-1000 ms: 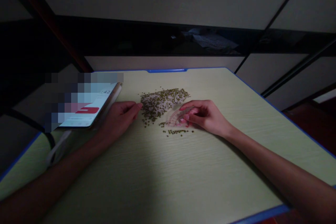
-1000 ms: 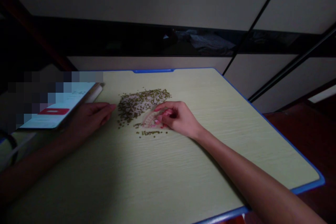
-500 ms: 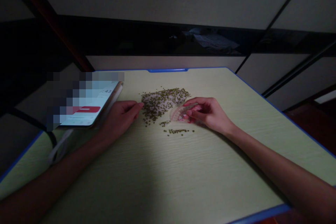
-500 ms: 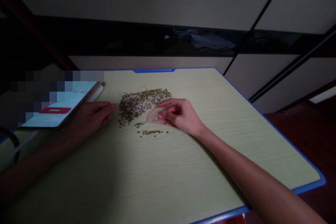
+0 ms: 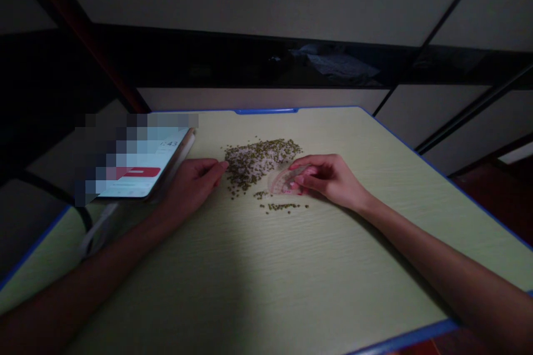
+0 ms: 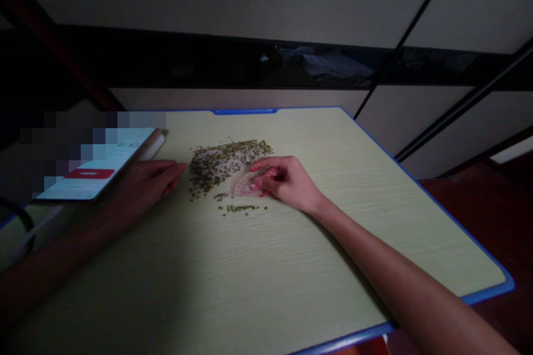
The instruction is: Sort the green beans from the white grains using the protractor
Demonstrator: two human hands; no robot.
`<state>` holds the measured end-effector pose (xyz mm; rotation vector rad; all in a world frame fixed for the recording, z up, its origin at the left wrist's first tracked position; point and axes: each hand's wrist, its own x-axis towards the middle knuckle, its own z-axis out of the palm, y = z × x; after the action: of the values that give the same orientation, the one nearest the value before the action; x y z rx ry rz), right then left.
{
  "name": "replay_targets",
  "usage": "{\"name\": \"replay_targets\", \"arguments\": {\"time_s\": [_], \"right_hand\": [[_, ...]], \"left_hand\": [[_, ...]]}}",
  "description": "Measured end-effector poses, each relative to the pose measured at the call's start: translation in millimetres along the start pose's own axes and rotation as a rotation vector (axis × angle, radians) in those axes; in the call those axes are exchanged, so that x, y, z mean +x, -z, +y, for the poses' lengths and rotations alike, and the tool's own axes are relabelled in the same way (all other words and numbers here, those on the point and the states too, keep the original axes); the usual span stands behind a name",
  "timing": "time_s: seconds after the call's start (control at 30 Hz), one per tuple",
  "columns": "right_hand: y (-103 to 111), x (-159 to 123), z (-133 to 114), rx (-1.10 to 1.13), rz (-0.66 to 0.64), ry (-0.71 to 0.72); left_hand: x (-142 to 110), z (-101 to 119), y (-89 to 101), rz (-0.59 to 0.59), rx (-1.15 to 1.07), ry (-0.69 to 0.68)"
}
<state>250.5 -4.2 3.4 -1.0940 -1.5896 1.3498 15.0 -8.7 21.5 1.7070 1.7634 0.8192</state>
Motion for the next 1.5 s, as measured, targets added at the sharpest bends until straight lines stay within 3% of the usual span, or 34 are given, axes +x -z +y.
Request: {"name": "replay_targets", "arguments": {"time_s": [0.57,0.8,1.5], "right_hand": [[-6.0,-5.4,-1.3,0.044,-0.08,-0.039],[-10.4,-5.5,-4.2,-0.111,-0.006,-0.017],[-7.2,1.1,2.4,-0.098,0.138,-0.025]], "left_hand": [[-1.9,0.6,1.5,-0.012,0.0,-0.011],[-2.0,0.8,1.0,-0.02,0.018,0.004],[-0.9,0.1,-0.7,0.011,0.009,-0.004]]}}
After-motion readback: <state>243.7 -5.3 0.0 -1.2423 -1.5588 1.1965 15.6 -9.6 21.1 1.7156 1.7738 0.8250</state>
